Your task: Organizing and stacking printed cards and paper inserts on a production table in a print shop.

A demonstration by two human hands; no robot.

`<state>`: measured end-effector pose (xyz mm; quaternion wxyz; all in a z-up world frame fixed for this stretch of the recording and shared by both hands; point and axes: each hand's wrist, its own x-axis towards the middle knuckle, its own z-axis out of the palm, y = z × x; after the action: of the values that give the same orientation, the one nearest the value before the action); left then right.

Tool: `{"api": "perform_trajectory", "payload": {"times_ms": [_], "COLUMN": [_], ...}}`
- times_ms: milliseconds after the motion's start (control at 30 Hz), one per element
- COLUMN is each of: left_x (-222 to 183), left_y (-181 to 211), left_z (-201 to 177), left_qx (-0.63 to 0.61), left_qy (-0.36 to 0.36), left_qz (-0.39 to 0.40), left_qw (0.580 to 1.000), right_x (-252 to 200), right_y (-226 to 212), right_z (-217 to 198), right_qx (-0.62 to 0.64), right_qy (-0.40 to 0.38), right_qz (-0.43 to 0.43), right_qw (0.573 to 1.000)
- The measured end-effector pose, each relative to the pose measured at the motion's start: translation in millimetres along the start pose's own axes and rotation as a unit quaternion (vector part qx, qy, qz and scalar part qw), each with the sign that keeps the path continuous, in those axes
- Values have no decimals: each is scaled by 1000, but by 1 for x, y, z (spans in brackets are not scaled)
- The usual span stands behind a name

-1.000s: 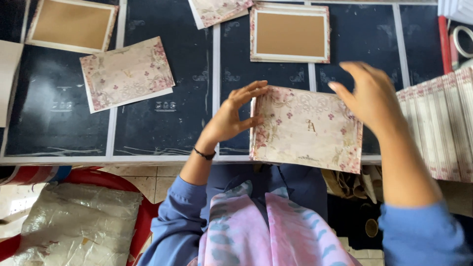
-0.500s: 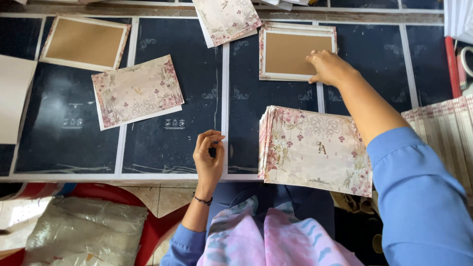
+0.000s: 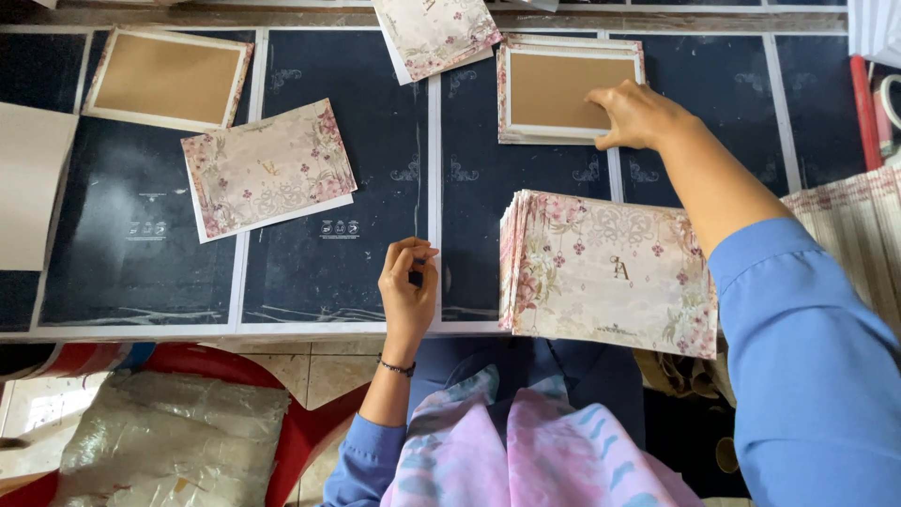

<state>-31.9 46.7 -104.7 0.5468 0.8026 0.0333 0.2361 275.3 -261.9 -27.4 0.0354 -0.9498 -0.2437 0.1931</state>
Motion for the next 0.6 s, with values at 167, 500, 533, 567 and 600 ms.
{"api": "perform_trajectory", "payload": {"times_ms": [167, 500, 533, 567, 600], "left_x": [0, -1, 4, 9, 13], "left_y": [0, -4, -4, -5, -6], "left_z": [-2, 1, -1, -4, -7], "left_qx": [8, 17, 22, 36, 49], "left_qy": [2, 5, 14, -12, -38], "left_qz": [-4, -3, -9, -8, -9], "left_qw": [1000, 1000, 1000, 999, 998], "right_x": [-21, -288, -296, -305, -315], "right_y": [43, -49, -62, -74, -86], "right_z": [-10, -6, 10, 27, 44], "right_qx": [27, -54, -50, -58, -64], "right_qy": [183, 475, 471, 482, 492], "right_qz": [-161, -216, -226, -264, -302], "right_qw": [969, 852, 851, 834, 814]}}
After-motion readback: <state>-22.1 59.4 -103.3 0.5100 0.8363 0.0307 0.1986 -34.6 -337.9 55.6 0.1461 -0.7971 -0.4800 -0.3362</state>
